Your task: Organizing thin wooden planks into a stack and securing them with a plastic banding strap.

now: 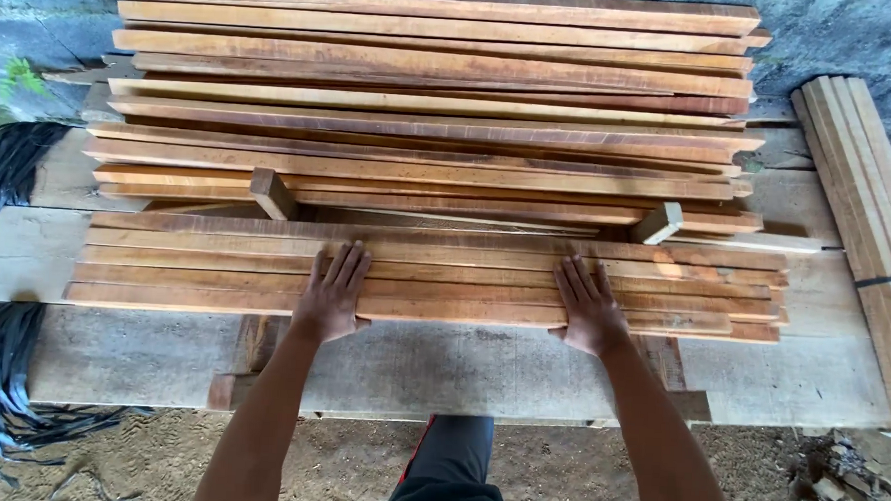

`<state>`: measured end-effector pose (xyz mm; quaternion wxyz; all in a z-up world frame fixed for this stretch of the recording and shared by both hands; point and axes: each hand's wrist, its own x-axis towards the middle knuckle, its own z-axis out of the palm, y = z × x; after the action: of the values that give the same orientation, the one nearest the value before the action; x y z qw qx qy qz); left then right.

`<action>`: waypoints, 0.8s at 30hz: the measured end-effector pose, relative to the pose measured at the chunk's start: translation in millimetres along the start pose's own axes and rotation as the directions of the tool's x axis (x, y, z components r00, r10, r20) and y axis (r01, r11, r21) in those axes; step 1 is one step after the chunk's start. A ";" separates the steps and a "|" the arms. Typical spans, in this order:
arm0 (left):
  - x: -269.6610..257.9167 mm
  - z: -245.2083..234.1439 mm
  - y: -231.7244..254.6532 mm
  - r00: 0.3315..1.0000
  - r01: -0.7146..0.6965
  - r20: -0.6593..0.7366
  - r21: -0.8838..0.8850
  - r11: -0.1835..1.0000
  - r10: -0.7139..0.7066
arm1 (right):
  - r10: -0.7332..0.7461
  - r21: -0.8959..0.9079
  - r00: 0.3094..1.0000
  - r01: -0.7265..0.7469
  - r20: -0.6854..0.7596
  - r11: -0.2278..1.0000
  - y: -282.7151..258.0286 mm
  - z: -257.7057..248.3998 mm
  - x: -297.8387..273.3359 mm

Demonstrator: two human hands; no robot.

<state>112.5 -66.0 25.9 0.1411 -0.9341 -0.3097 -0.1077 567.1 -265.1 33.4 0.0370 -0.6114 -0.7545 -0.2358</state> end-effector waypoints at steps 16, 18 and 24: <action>-2.8 11.1 -1.0 0.998 0.010 0.058 -0.011 1.000 -0.009 | -0.026 -0.042 0.999 0.025 -0.029 0.999 -0.9 -1.2 -0.8; -1.9 11.7 -4.0 0.995 -0.079 0.067 0.004 0.997 0.079 | -0.027 -0.037 0.994 0.031 0.106 0.999 3.0 -2.4 0.4; -7.9 37.4 -15.1 0.983 -0.171 0.065 0.001 0.985 0.171 | -0.018 0.019 0.985 0.015 0.173 1.000 4.9 7.4 -2.4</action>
<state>101.4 -46.4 -8.5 0.1430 -0.9598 -0.2331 -0.0636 574.0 -263.6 27.5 -0.0254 -0.6230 -0.7619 -0.1753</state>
